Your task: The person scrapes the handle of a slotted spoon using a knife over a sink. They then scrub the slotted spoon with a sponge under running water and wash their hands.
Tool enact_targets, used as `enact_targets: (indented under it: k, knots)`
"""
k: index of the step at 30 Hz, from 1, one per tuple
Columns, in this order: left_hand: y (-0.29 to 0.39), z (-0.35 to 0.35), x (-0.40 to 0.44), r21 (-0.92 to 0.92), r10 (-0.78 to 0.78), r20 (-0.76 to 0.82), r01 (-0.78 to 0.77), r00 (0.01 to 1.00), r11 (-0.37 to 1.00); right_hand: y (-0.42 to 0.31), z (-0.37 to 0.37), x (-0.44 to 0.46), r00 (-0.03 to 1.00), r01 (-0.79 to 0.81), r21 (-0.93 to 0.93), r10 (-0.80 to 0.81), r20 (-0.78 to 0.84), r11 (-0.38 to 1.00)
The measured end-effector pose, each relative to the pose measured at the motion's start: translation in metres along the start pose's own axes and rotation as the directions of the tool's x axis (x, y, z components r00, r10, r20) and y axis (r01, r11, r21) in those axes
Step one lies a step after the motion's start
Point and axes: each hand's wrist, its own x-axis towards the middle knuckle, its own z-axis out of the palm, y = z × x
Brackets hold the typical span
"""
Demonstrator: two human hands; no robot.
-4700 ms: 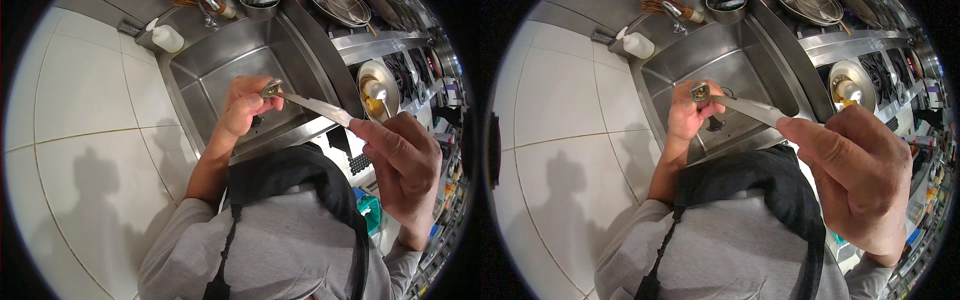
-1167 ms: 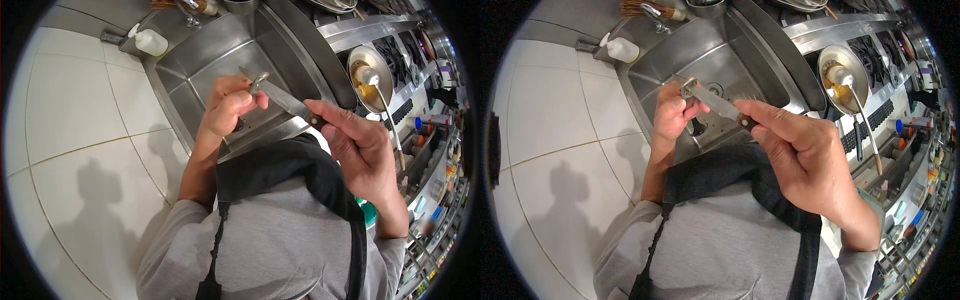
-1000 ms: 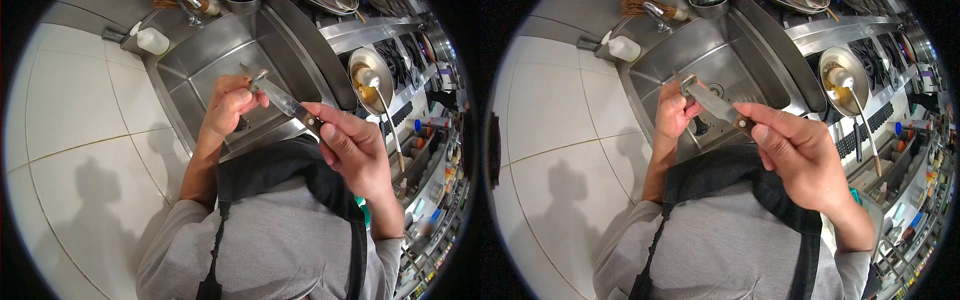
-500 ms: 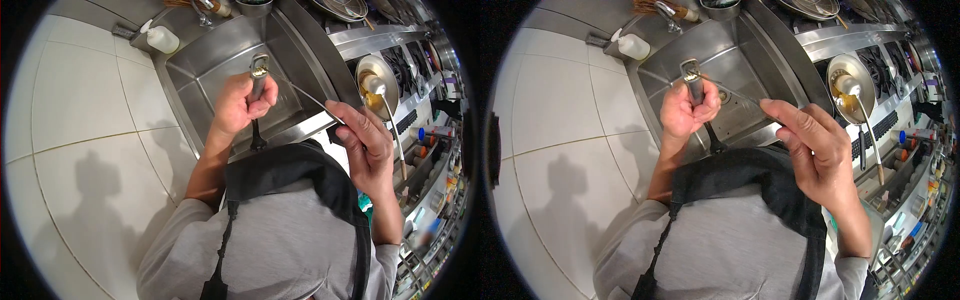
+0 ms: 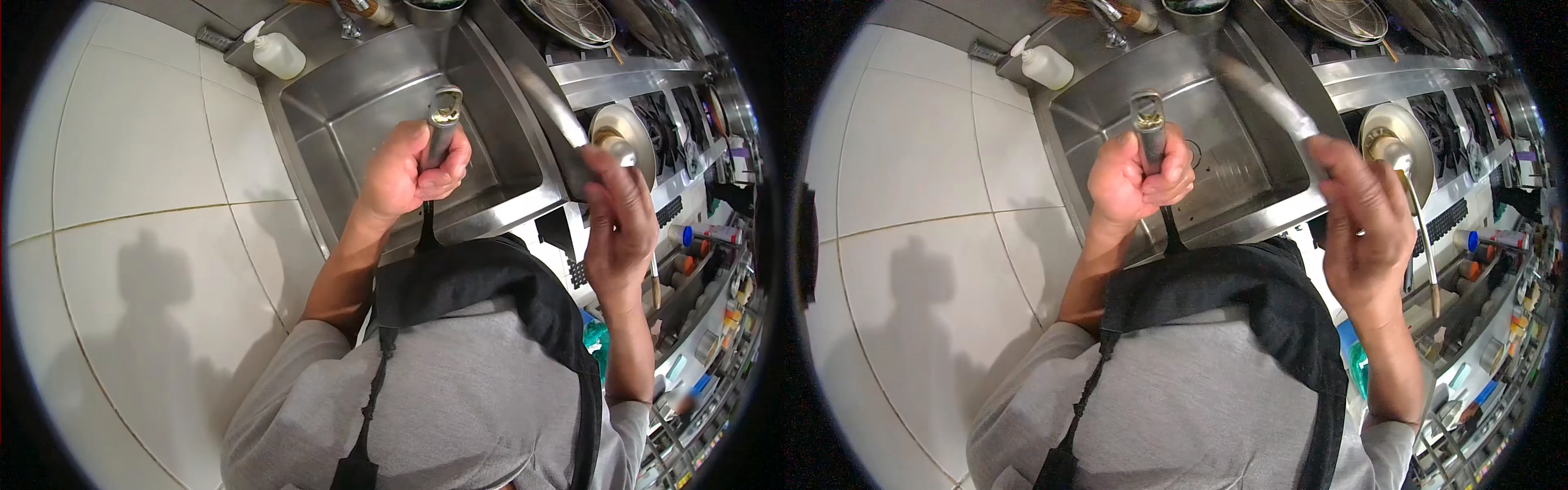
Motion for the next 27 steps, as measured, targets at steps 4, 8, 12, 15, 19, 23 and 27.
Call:
enact_targets:
  k: [4, 8, 12, 15, 19, 23, 27]
  knots:
    - [0.003, 0.0, 0.001, 0.046, 0.092, -0.051, -0.089, 0.994, 0.995, -0.008, -0.001, -0.007, 0.994, -0.106, 0.11, 0.104, 0.02, 0.988]
    - [0.0, 0.006, 0.002, 0.302, 0.242, -0.198, -0.176, 0.95, 0.937, -0.039, -0.007, -0.003, 0.987, -0.139, 0.192, 0.121, 0.101, 0.971]
    - [-0.002, 0.012, 0.005, 0.472, 0.381, -0.245, -0.234, 0.891, 0.85, -0.045, -0.013, -0.005, 0.971, -0.181, 0.197, 0.144, 0.19, 0.964]
    - [-0.003, 0.013, 0.006, 0.563, 0.426, -0.231, -0.237, 0.875, 0.792, -0.049, -0.015, -0.006, 0.964, -0.193, 0.196, 0.149, 0.221, 0.961]
    - [-0.002, 0.013, 0.008, 0.696, 0.528, -0.164, -0.281, 0.833, 0.66, -0.055, -0.012, -0.01, 0.975, -0.161, 0.178, 0.128, 0.184, 0.971]
    - [-0.005, 0.01, 0.013, 0.8, 0.656, -0.086, -0.34, 0.75, 0.494, -0.064, -0.014, -0.014, 0.962, -0.207, 0.163, 0.17, 0.213, 0.965]
    - [-0.008, 0.011, 0.013, 0.81, 0.673, -0.104, -0.33, 0.733, 0.484, -0.069, -0.013, -0.015, 0.962, -0.219, 0.163, 0.185, 0.199, 0.962]
